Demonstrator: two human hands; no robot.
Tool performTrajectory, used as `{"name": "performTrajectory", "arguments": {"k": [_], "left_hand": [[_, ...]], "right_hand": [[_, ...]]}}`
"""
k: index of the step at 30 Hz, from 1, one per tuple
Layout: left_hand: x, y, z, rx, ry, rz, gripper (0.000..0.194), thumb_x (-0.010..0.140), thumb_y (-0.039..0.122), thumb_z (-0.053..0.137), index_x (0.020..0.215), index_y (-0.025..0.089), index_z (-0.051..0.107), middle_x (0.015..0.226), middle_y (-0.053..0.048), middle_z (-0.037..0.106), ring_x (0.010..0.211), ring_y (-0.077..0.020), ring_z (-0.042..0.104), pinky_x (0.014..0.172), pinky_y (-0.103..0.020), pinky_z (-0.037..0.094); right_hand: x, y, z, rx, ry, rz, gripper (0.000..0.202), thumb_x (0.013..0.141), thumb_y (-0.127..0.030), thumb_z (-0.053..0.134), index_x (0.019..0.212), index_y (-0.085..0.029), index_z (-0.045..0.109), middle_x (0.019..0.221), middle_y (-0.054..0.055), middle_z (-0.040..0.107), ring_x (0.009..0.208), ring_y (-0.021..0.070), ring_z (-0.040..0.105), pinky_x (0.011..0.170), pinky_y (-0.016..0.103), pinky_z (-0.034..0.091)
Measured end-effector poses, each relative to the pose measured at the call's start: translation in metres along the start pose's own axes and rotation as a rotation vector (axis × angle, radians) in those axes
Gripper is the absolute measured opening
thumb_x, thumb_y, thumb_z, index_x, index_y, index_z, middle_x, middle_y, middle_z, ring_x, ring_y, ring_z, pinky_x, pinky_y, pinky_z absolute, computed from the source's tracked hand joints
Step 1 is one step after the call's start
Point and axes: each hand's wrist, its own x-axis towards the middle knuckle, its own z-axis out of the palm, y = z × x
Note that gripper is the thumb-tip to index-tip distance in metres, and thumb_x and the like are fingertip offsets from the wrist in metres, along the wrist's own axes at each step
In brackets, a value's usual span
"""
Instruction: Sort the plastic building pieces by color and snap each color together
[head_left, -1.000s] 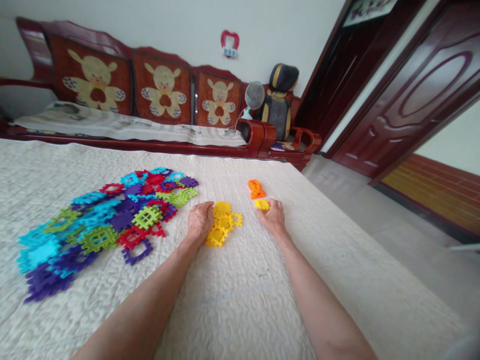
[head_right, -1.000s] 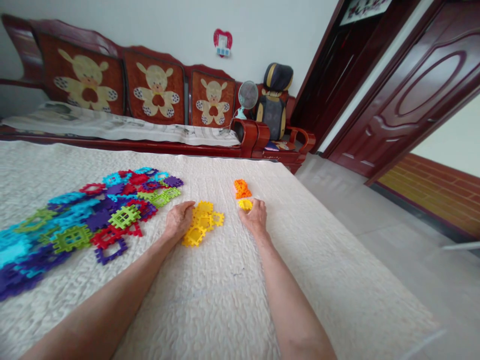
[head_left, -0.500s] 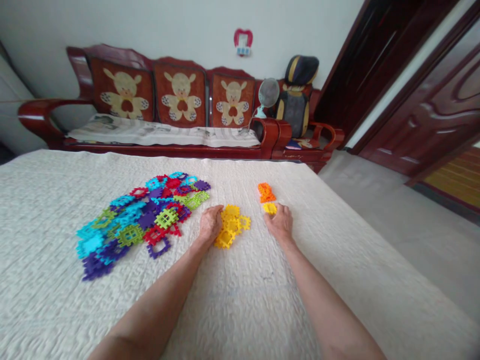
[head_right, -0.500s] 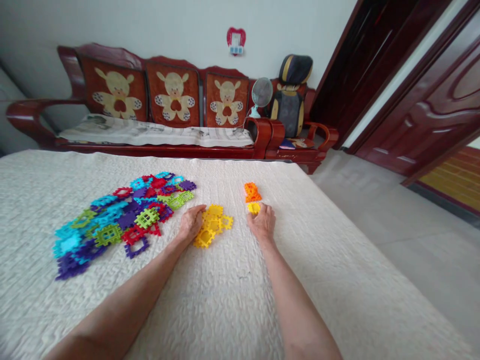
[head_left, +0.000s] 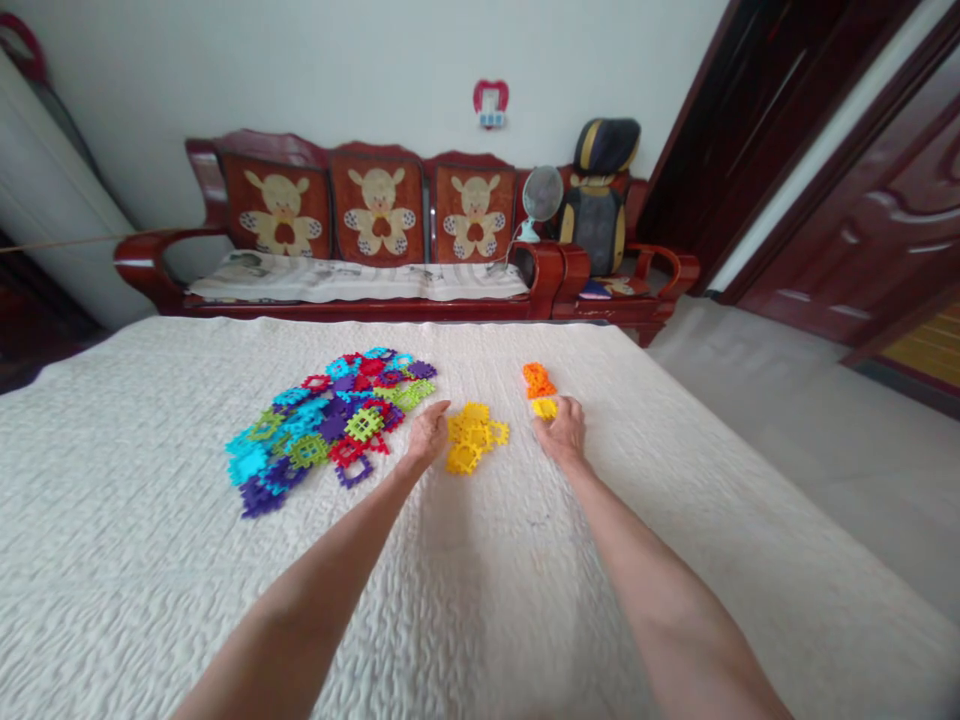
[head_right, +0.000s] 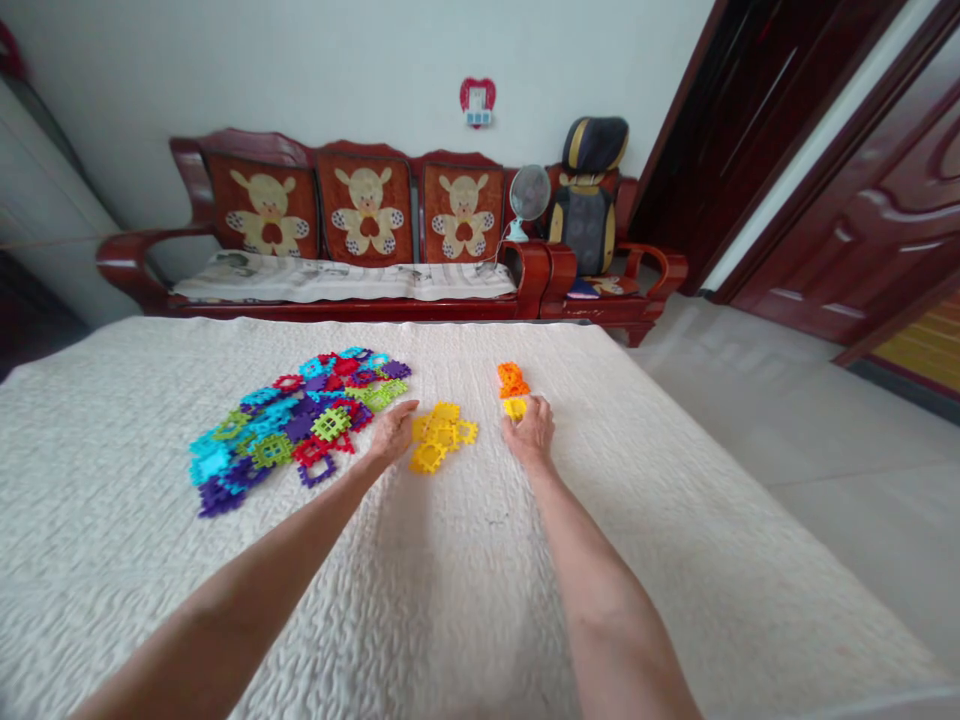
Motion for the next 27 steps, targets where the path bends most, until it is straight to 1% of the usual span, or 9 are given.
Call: {"name": "performTrajectory", "arguments": {"k": [3,5,6,9,12,15,21,25,27], "left_hand": [[-0.011,-0.012,-0.008,0.051,0.047,0.080,0.041,0.082,0.010,0.041,0.115,0.017,0.064,0.113,-0.008,0.071,0.108,-0.0206,0.064,0.100,-0.037,0.050],[-0.021,-0.016,-0.009,0.090,0.049,0.126,0.037,0.085,0.011,0.041,0.114,0.016,0.064,0.110,-0.009,0.070,0.107,-0.0203,0.064,0.100,-0.036,0.049],[-0.025,-0.017,-0.009,0.108,0.039,0.149,0.035,0.086,0.012,0.042,0.113,0.016,0.063,0.110,-0.010,0.070,0.107,-0.0203,0.063,0.100,-0.036,0.049],[-0.033,-0.018,-0.007,0.141,0.011,0.222,0.032,0.087,0.012,0.043,0.112,0.015,0.062,0.111,-0.011,0.068,0.109,-0.0208,0.061,0.102,-0.037,0.047],[-0.035,-0.016,-0.006,0.141,0.002,0.248,0.034,0.086,0.010,0.043,0.114,0.017,0.061,0.115,-0.011,0.067,0.112,-0.0207,0.059,0.104,-0.039,0.045],[-0.035,-0.014,-0.007,0.129,-0.007,0.244,0.034,0.088,0.011,0.042,0.116,0.017,0.060,0.117,-0.010,0.066,0.114,-0.0207,0.058,0.103,-0.040,0.044],[-0.036,-0.006,-0.011,0.145,-0.031,0.242,0.032,0.093,0.023,0.041,0.120,0.016,0.059,0.120,-0.011,0.065,0.117,-0.0226,0.057,0.102,-0.041,0.043],[-0.037,-0.001,-0.012,0.179,-0.025,0.230,0.034,0.095,0.030,0.042,0.123,0.016,0.057,0.124,-0.012,0.064,0.119,-0.0238,0.055,0.104,-0.042,0.041],[-0.038,-0.001,-0.012,0.194,-0.028,0.230,0.036,0.095,0.031,0.044,0.125,0.016,0.056,0.127,-0.013,0.062,0.121,-0.0246,0.054,0.105,-0.043,0.040]], "right_hand": [[-0.013,-0.014,-0.001,0.209,0.028,-0.216,0.043,0.078,-0.028,0.051,0.119,-0.016,0.051,0.126,0.016,0.051,0.123,0.0268,0.046,0.104,0.043,0.038],[-0.022,-0.031,0.004,0.312,-0.043,-0.336,0.041,0.079,-0.026,0.049,0.119,-0.017,0.051,0.126,0.015,0.053,0.124,0.0247,0.047,0.107,0.042,0.037],[-0.025,-0.040,0.007,0.340,-0.088,-0.362,0.041,0.080,-0.026,0.049,0.120,-0.017,0.051,0.127,0.014,0.054,0.124,0.0244,0.047,0.107,0.042,0.037],[-0.030,-0.065,0.020,0.342,-0.185,-0.317,0.043,0.083,-0.034,0.051,0.122,-0.017,0.051,0.128,0.014,0.055,0.124,0.0260,0.048,0.106,0.043,0.038],[-0.033,-0.079,0.030,0.270,-0.251,-0.216,0.047,0.083,-0.041,0.052,0.124,-0.017,0.050,0.128,0.014,0.057,0.121,0.0281,0.051,0.103,0.045,0.039],[-0.038,-0.084,0.031,0.181,-0.268,-0.197,0.049,0.085,-0.043,0.051,0.127,-0.018,0.049,0.131,0.013,0.056,0.122,0.0291,0.049,0.100,0.047,0.038],[-0.047,-0.087,0.026,0.127,-0.272,-0.353,0.046,0.088,-0.039,0.051,0.128,-0.018,0.050,0.131,0.013,0.058,0.120,0.0281,0.049,0.098,0.045,0.036],[-0.047,-0.088,0.026,0.273,-0.344,-0.496,0.043,0.088,-0.034,0.048,0.128,-0.018,0.052,0.133,0.012,0.058,0.124,0.0249,0.049,0.104,0.042,0.035],[-0.046,-0.086,0.026,0.416,-0.373,-0.513,0.042,0.089,-0.032,0.045,0.128,-0.018,0.052,0.134,0.011,0.057,0.125,0.0222,0.050,0.106,0.040,0.037]]}}
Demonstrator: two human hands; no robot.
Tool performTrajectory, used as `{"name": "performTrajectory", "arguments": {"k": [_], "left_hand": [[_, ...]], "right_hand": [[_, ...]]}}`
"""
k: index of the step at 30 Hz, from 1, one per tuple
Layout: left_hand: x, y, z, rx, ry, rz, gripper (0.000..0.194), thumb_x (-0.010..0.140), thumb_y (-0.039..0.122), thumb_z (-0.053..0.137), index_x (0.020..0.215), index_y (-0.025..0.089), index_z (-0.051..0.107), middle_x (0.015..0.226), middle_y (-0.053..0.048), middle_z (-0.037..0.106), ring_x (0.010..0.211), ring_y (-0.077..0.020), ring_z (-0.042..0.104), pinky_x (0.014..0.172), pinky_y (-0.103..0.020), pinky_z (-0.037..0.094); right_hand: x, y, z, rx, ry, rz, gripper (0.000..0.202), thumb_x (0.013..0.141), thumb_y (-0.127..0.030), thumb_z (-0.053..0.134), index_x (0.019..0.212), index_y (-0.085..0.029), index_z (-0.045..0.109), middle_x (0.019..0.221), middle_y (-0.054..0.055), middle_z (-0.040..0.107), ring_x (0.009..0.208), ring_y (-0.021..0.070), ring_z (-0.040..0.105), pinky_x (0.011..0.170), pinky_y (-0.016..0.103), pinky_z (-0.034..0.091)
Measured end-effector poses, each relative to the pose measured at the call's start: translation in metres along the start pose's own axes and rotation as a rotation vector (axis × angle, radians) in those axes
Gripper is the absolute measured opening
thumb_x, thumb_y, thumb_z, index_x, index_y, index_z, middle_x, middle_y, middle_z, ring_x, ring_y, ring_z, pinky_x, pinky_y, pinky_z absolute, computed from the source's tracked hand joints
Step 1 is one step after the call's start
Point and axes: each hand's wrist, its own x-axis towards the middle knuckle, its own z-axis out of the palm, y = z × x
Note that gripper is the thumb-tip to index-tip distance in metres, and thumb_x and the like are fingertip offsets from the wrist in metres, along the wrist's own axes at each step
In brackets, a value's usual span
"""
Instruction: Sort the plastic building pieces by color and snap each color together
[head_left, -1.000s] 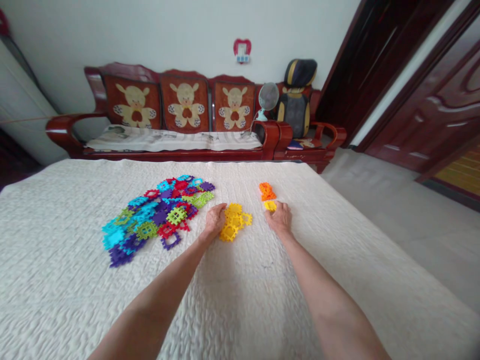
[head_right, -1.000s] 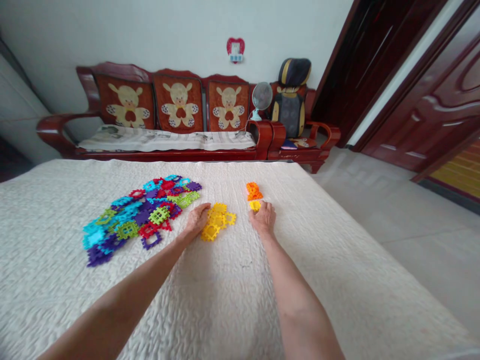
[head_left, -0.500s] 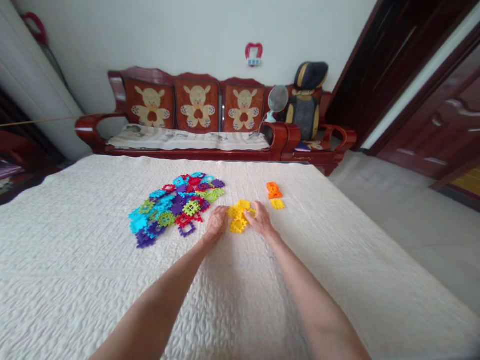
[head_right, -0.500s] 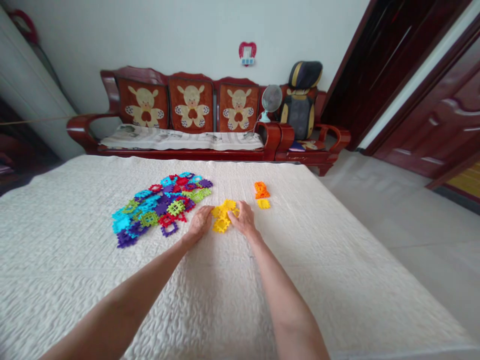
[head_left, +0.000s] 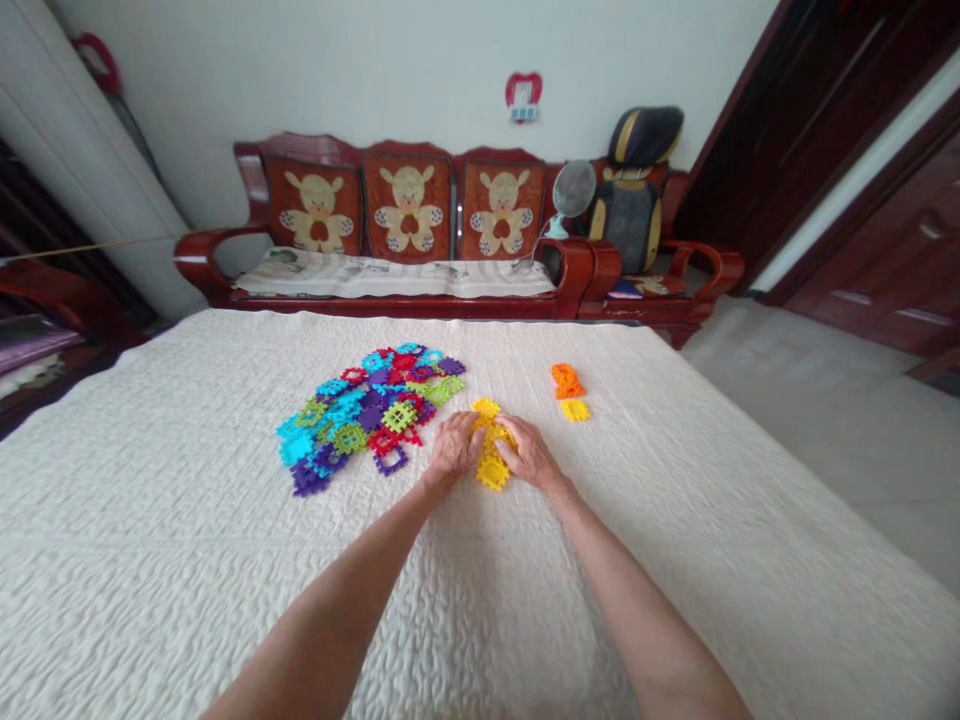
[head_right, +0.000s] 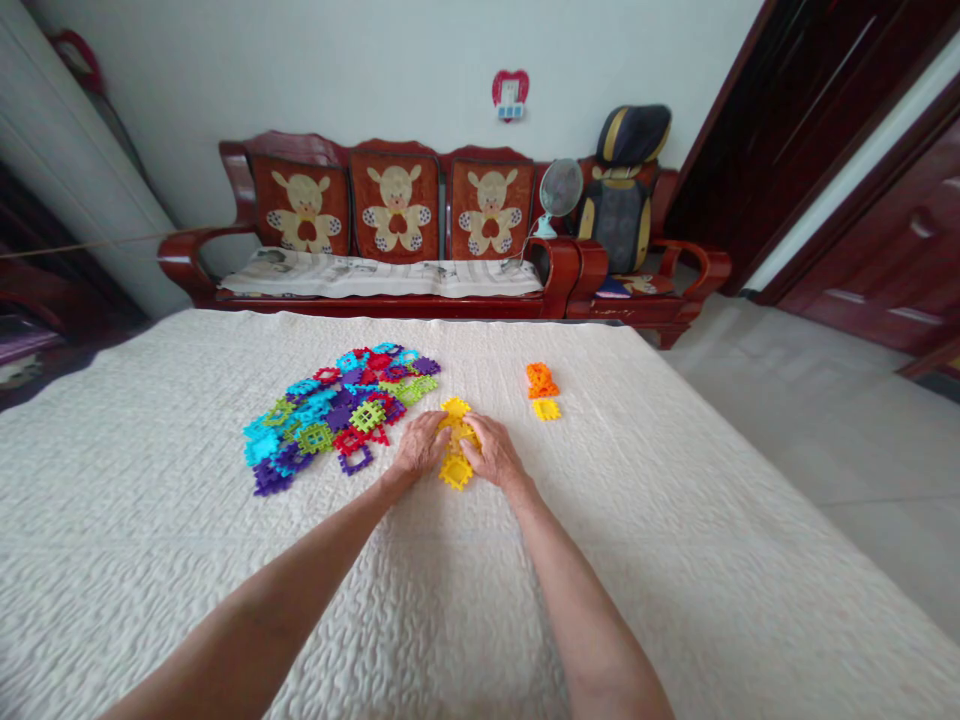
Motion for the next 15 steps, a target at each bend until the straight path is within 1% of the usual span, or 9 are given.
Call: {"name": "performTrajectory", "arguments": {"k": [2,4,5,6,8,11,13,15], "left_hand": [[-0.001,0.000,-0.001,0.008,-0.016,0.002,0.037,0.094,0.030,0.045,0.126,0.017,0.056,0.129,-0.013,0.061,0.124,-0.0253,0.053,0.106,-0.043,0.039],[-0.001,-0.001,-0.002,0.012,-0.043,0.002,0.037,0.093,0.029,0.045,0.126,0.017,0.056,0.130,-0.012,0.061,0.125,-0.0257,0.051,0.106,-0.043,0.039],[0.000,-0.001,-0.003,0.013,-0.057,0.000,0.036,0.093,0.029,0.046,0.126,0.017,0.056,0.130,-0.012,0.061,0.125,-0.0257,0.051,0.106,-0.044,0.038],[0.000,-0.001,-0.003,0.013,-0.069,-0.004,0.036,0.093,0.028,0.046,0.126,0.017,0.057,0.131,-0.012,0.060,0.125,-0.0257,0.051,0.106,-0.044,0.038],[0.000,-0.001,-0.004,0.013,-0.084,-0.010,0.036,0.093,0.028,0.045,0.125,0.017,0.057,0.131,-0.011,0.060,0.125,-0.0255,0.050,0.106,-0.044,0.038],[0.001,0.000,-0.004,0.018,-0.084,-0.012,0.036,0.093,0.027,0.045,0.124,0.017,0.058,0.131,-0.011,0.061,0.125,-0.0250,0.050,0.105,-0.043,0.039],[0.001,0.000,-0.004,0.022,-0.079,-0.013,0.035,0.092,0.026,0.045,0.123,0.017,0.059,0.130,-0.011,0.061,0.125,-0.0248,0.051,0.105,-0.042,0.039],[0.001,0.001,-0.003,0.020,-0.075,-0.016,0.035,0.092,0.025,0.044,0.122,0.016,0.059,0.129,-0.010,0.062,0.124,-0.0247,0.051,0.106,-0.042,0.038]], "right_hand": [[-0.001,0.004,-0.002,0.114,0.097,0.065,0.041,0.087,-0.030,0.042,0.126,-0.018,0.053,0.133,0.011,0.057,0.125,0.0206,0.051,0.106,0.039,0.039],[-0.004,0.010,-0.005,0.154,0.236,0.209,0.043,0.082,-0.025,0.042,0.123,-0.019,0.054,0.130,0.010,0.059,0.123,0.0210,0.053,0.106,0.040,0.040],[-0.006,0.012,-0.006,0.153,0.283,0.275,0.045,0.079,-0.023,0.043,0.122,-0.019,0.054,0.128,0.010,0.060,0.122,0.0215,0.054,0.106,0.041,0.041],[-0.007,0.015,-0.007,0.148,0.296,0.320,0.048,0.075,-0.022,0.044,0.122,-0.019,0.055,0.127,0.010,0.061,0.121,0.0218,0.054,0.106,0.041,0.041],[-0.010,0.017,-0.009,0.137,0.232,0.331,0.053,0.069,-0.018,0.046,0.122,-0.019,0.055,0.126,0.009,0.062,0.120,0.0218,0.055,0.106,0.040,0.042],[-0.010,0.016,-0.008,0.073,0.080,0.245,0.058,0.062,-0.014,0.047,0.119,-0.020,0.058,0.124,0.009,0.063,0.119,0.0216,0.056,0.106,0.039,0.041],[-0.009,0.014,-0.007,-0.002,0.037,0.194,0.058,0.060,-0.012,0.047,0.117,-0.019,0.060,0.121,0.009,0.065,0.117,0.0226,0.056,0.106,0.040,0.041],[-0.009,0.011,-0.007,-0.066,0.030,0.159,0.057,0.060,-0.012,0.047,0.115,-0.018,0.061,0.118,0.010,0.065,0.115,0.0236,0.057,0.105,0.041,0.040]]}}
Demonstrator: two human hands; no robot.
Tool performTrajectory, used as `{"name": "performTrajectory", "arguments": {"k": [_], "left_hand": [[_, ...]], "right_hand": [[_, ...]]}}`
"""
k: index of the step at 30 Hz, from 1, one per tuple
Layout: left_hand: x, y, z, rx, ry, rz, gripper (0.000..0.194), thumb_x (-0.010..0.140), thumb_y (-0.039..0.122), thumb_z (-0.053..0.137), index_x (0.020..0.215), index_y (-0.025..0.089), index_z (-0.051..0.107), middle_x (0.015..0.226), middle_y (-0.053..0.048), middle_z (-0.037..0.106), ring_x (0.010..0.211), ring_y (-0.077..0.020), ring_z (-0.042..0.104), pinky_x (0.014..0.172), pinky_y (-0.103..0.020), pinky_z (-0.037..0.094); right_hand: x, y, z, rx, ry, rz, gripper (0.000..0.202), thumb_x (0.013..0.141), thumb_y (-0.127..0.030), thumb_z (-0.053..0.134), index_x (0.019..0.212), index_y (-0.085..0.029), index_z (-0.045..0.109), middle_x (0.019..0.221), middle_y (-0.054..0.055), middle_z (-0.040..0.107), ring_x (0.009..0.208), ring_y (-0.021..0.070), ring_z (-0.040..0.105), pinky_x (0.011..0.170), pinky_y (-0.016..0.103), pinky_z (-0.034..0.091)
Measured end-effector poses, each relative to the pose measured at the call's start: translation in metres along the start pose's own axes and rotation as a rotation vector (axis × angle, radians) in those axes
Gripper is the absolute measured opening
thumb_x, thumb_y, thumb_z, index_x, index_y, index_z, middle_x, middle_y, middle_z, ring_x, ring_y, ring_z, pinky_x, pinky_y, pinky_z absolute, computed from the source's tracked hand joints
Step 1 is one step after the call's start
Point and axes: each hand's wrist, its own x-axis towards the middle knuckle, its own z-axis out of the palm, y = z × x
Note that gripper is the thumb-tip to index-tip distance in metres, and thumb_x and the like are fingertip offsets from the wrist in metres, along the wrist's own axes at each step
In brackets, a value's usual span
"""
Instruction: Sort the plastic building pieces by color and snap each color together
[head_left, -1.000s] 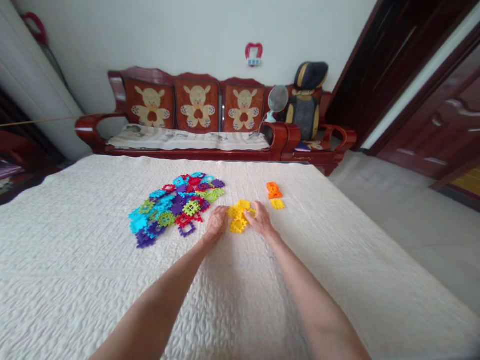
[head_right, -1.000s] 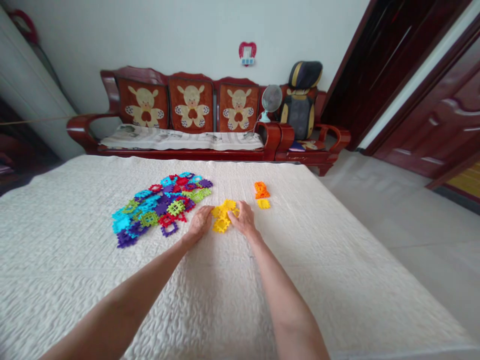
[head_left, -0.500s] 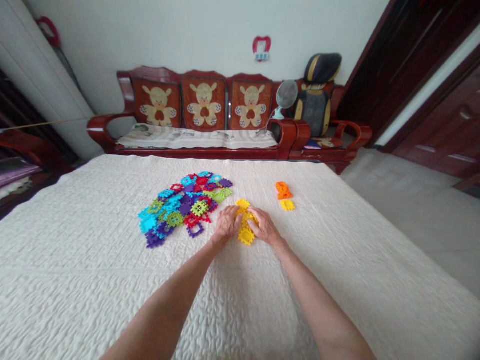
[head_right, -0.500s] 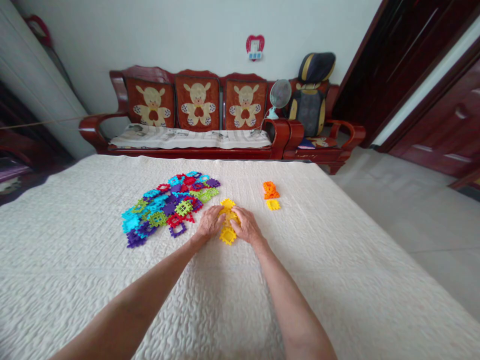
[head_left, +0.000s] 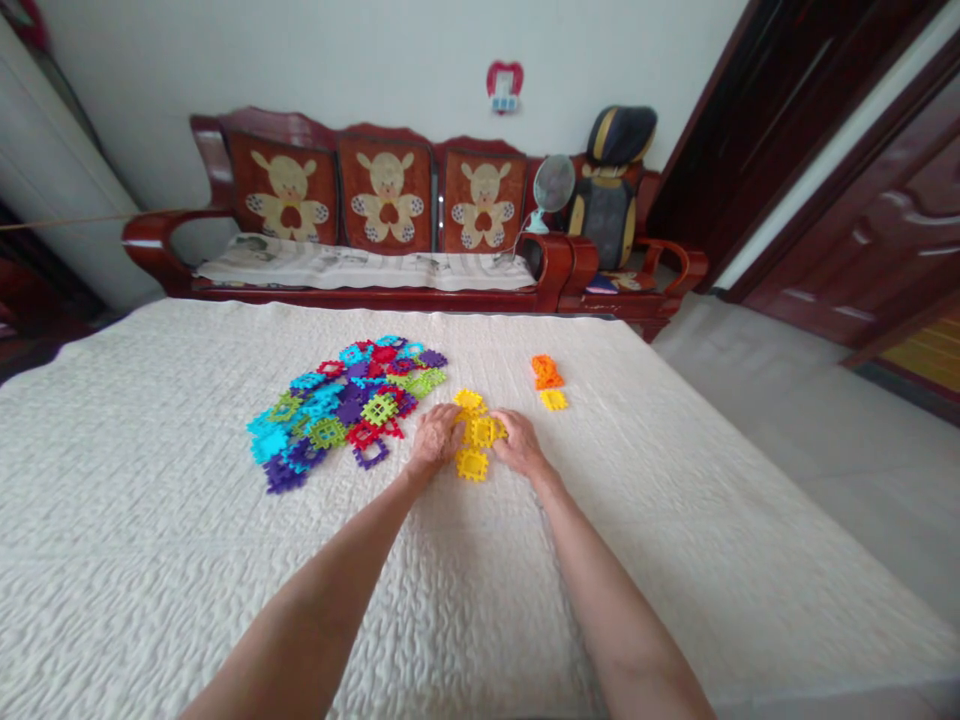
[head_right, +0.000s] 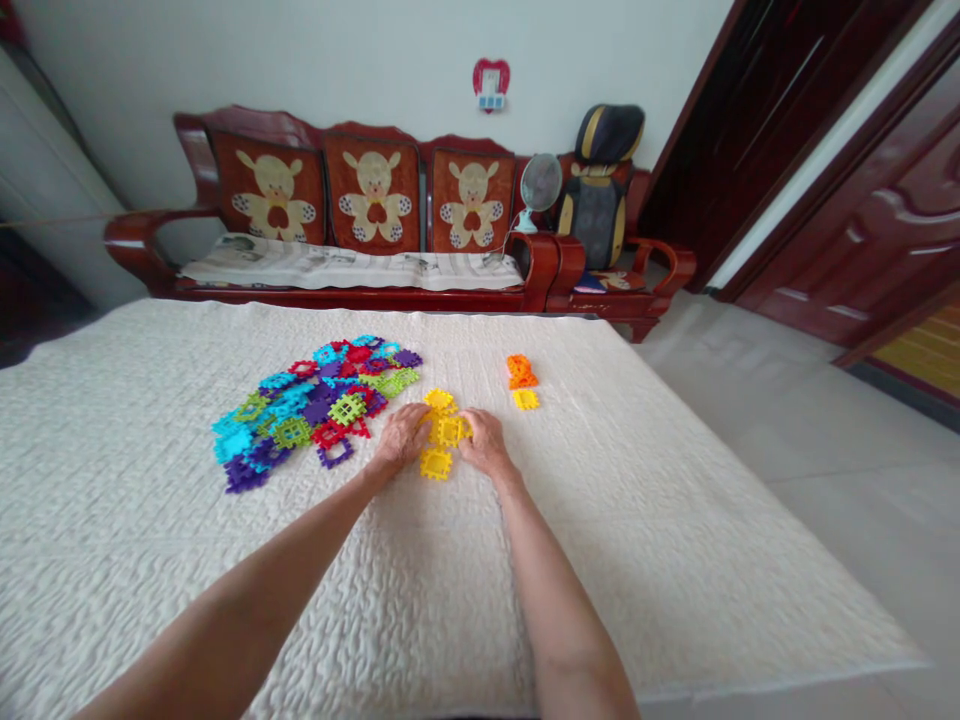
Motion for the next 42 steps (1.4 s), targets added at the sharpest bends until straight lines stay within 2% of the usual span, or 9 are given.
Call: {"name": "performTrajectory", "arguments": {"k": [10,12,17,20,26,29,32,38,42], "left_hand": [[-0.001,0.001,-0.003,0.001,0.002,0.002,0.034,0.093,0.027,0.043,0.121,0.018,0.060,0.128,-0.010,0.062,0.123,-0.0246,0.052,0.106,-0.043,0.039],[-0.001,0.000,-0.002,0.000,0.003,0.010,0.035,0.093,0.028,0.043,0.121,0.018,0.060,0.128,-0.011,0.062,0.122,-0.0251,0.052,0.105,-0.044,0.039],[0.000,-0.002,0.000,-0.013,0.008,0.010,0.035,0.092,0.028,0.043,0.121,0.018,0.060,0.126,-0.012,0.063,0.123,-0.0259,0.052,0.105,-0.046,0.041],[0.000,-0.002,0.001,-0.013,0.011,0.016,0.034,0.091,0.028,0.044,0.120,0.018,0.061,0.126,-0.012,0.063,0.122,-0.0254,0.053,0.104,-0.045,0.041],[-0.001,-0.001,-0.001,-0.006,0.017,0.026,0.034,0.092,0.029,0.043,0.120,0.018,0.060,0.125,-0.011,0.063,0.121,-0.0257,0.053,0.103,-0.044,0.041],[-0.001,-0.001,-0.002,-0.002,0.018,0.034,0.035,0.092,0.029,0.042,0.120,0.018,0.060,0.126,-0.011,0.063,0.121,-0.0254,0.054,0.102,-0.043,0.042],[-0.002,-0.001,-0.001,-0.004,0.020,0.030,0.035,0.092,0.029,0.042,0.120,0.018,0.060,0.126,-0.011,0.063,0.121,-0.0250,0.054,0.102,-0.042,0.042],[-0.001,-0.003,0.000,0.000,0.021,0.032,0.035,0.092,0.029,0.041,0.119,0.019,0.060,0.126,-0.010,0.064,0.121,-0.0251,0.054,0.103,-0.042,0.041],[-0.001,-0.005,0.001,0.007,0.027,0.052,0.036,0.092,0.030,0.042,0.120,0.017,0.060,0.126,-0.011,0.063,0.121,-0.0256,0.054,0.104,-0.042,0.040]], "right_hand": [[-0.014,-0.001,-0.003,-0.021,0.211,0.091,0.055,0.069,-0.010,0.047,0.123,-0.015,0.053,0.124,0.014,0.058,0.120,0.0235,0.052,0.105,0.042,0.042],[-0.020,0.006,-0.009,-0.011,0.173,0.065,0.058,0.068,-0.008,0.045,0.125,-0.015,0.051,0.127,0.015,0.057,0.123,0.0231,0.050,0.106,0.043,0.041],[-0.032,0.028,-0.039,0.036,-0.059,0.013,0.064,0.068,-0.005,0.041,0.130,-0.020,0.048,0.132,0.011,0.055,0.126,0.0183,0.049,0.108,0.041,0.040],[-0.034,0.030,-0.053,-0.009,-0.055,0.033,0.065,0.066,-0.007,0.044,0.130,-0.019,0.048,0.138,0.011,0.050,0.132,0.0188,0.044,0.112,0.041,0.036],[-0.041,0.010,-0.049,-0.258,0.001,0.306,0.056,0.075,-0.029,0.058,0.128,-0.013,0.050,0.122,0.017,0.056,0.118,0.0292,0.051,0.102,0.045,0.042],[-0.043,0.007,-0.048,-0.249,-0.023,0.274,0.050,0.076,-0.022,0.055,0.126,-0.017,0.052,0.124,0.013,0.057,0.118,0.0266,0.051,0.101,0.042,0.042],[-0.043,0.006,-0.051,-0.216,0.007,0.236,0.058,0.070,-0.018,0.057,0.127,-0.018,0.050,0.132,0.013,0.051,0.125,0.0258,0.046,0.104,0.039,0.039],[-0.035,-0.021,-0.049,-0.352,0.049,0.585,0.057,0.078,-0.049,0.061,0.125,-0.017,0.053,0.110,0.017,0.056,0.107,0.0328,0.053,0.091,0.043,0.043],[-0.028,-0.035,-0.045,-0.414,-0.021,0.599,0.048,0.077,-0.040,0.062,0.118,-0.018,0.056,0.113,0.017,0.055,0.107,0.0330,0.053,0.087,0.043,0.043]]}}
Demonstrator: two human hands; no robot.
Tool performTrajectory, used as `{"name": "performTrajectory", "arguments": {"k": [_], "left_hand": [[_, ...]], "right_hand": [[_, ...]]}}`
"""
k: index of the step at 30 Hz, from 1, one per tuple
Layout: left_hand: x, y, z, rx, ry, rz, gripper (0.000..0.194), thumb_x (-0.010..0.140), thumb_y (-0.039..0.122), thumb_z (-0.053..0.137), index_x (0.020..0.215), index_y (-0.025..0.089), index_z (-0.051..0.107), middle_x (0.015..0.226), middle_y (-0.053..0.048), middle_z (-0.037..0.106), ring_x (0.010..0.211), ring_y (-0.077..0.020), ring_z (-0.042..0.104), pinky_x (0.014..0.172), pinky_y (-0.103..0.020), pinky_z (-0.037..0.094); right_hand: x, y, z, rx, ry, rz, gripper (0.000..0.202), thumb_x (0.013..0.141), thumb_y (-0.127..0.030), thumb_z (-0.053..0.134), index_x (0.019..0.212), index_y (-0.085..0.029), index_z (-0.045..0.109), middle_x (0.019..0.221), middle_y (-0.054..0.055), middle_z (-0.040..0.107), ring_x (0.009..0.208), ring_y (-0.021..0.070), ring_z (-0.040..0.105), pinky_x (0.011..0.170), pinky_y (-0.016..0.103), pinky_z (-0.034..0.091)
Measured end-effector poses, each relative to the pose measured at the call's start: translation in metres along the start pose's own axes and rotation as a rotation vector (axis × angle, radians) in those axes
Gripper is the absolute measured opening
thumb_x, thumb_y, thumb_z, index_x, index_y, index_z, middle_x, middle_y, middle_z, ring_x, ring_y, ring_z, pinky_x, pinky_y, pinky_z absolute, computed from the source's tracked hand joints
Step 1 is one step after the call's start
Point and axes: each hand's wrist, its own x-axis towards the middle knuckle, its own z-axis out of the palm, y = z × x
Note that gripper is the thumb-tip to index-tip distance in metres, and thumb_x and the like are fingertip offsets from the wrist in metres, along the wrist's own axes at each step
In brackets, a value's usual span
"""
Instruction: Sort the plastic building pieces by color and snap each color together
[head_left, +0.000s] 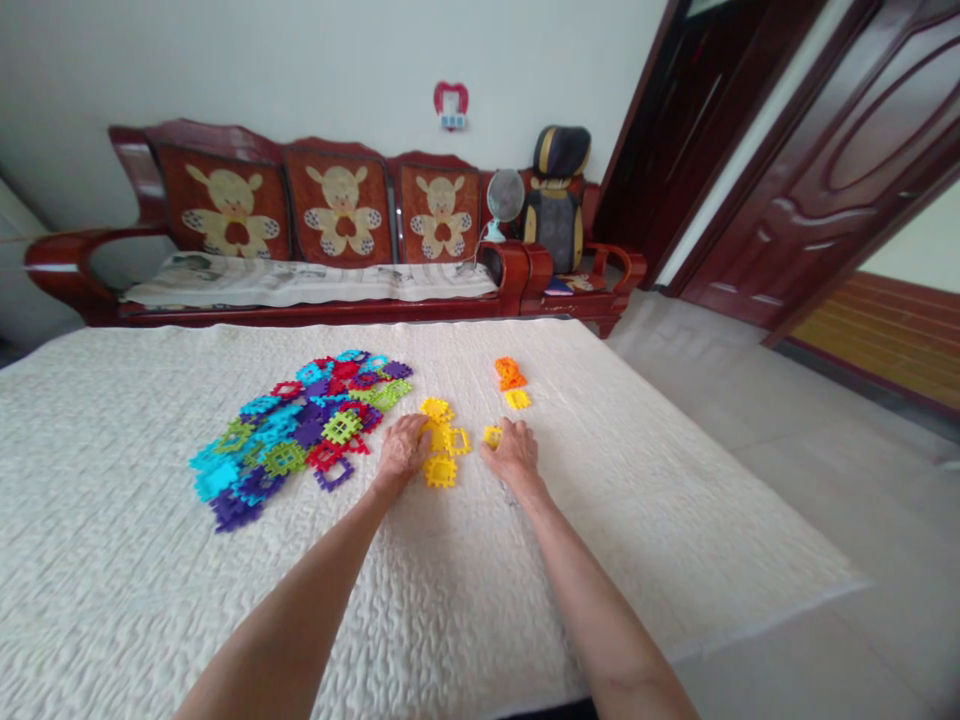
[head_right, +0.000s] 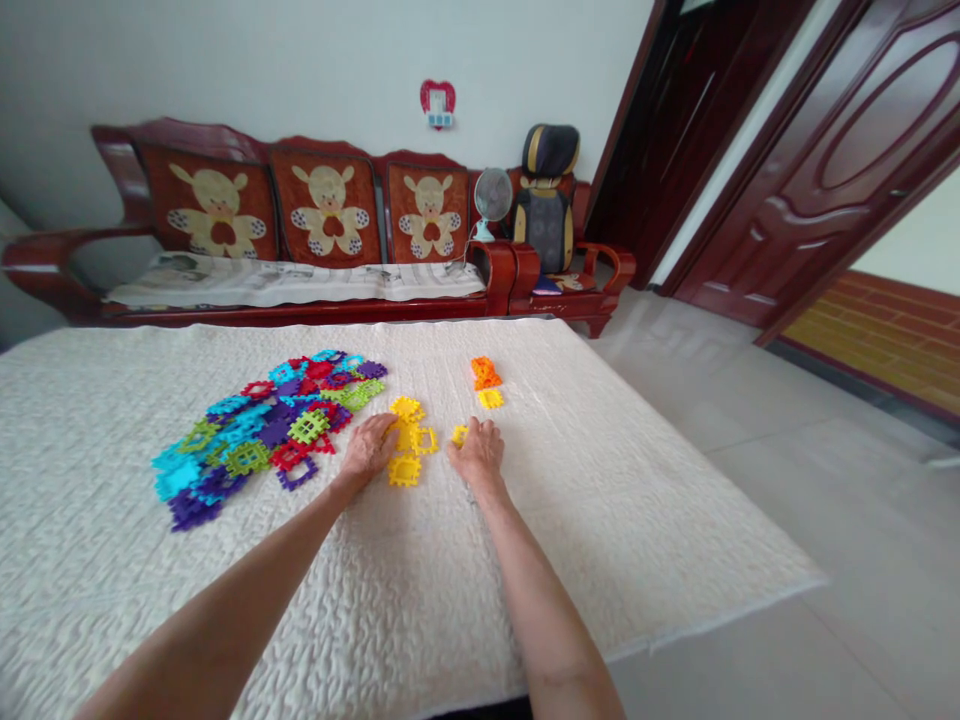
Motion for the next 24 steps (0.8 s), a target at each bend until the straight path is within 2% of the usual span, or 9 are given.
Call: {"name": "performTrajectory", "arguments": {"k": [2,7,10,15,19,24], "left_hand": [[0.000,-0.001,0.001,0.001,0.000,-0.003,0.036,0.092,0.031,0.041,0.121,0.018,0.060,0.127,-0.011,0.063,0.122,-0.0259,0.053,0.104,-0.043,0.041],[0.000,-0.002,0.002,-0.001,-0.006,0.004,0.037,0.093,0.032,0.041,0.121,0.017,0.059,0.127,-0.011,0.063,0.122,-0.0261,0.053,0.105,-0.044,0.040],[0.001,-0.002,0.004,-0.002,0.000,-0.003,0.036,0.093,0.031,0.041,0.120,0.018,0.060,0.127,-0.011,0.063,0.123,-0.0260,0.053,0.105,-0.044,0.040],[0.000,-0.002,0.004,0.011,-0.001,0.000,0.035,0.092,0.030,0.042,0.120,0.018,0.060,0.127,-0.011,0.063,0.123,-0.0267,0.053,0.103,-0.045,0.042],[-0.001,-0.002,0.005,0.013,0.010,0.016,0.036,0.093,0.031,0.041,0.121,0.018,0.060,0.127,-0.010,0.063,0.123,-0.0266,0.053,0.104,-0.045,0.042],[-0.002,-0.002,0.005,0.009,0.039,0.024,0.036,0.093,0.031,0.041,0.120,0.018,0.060,0.126,-0.011,0.063,0.123,-0.0271,0.053,0.103,-0.047,0.043]], "right_hand": [[0.000,-0.001,-0.001,0.010,-0.005,-0.007,0.044,0.076,-0.035,0.062,0.116,-0.019,0.056,0.113,0.016,0.055,0.106,0.0315,0.053,0.086,0.042,0.043],[0.003,0.007,-0.001,0.041,0.006,-0.017,0.043,0.076,-0.035,0.060,0.115,-0.018,0.056,0.109,0.017,0.056,0.102,0.0313,0.054,0.085,0.041,0.044],[0.011,0.014,0.004,0.067,0.007,-0.032,0.042,0.074,-0.030,0.062,0.113,-0.019,0.057,0.105,0.013,0.057,0.098,0.0277,0.056,0.085,0.036,0.044],[0.045,0.033,0.004,0.171,0.122,-0.003,0.048,0.075,-0.034,0.064,0.119,-0.016,0.056,0.101,0.011,0.060,0.096,0.0240,0.057,0.086,0.031,0.043],[0.078,0.046,-0.004,0.188,0.229,0.015,0.045,0.078,-0.036,0.060,0.117,-0.014,0.058,0.102,0.010,0.061,0.098,0.0229,0.057,0.087,0.031,0.042],[0.102,0.052,-0.004,0.118,0.207,0.070,0.047,0.077,-0.039,0.060,0.115,-0.012,0.059,0.103,0.013,0.062,0.097,0.0246,0.057,0.086,0.032,0.041]]}}
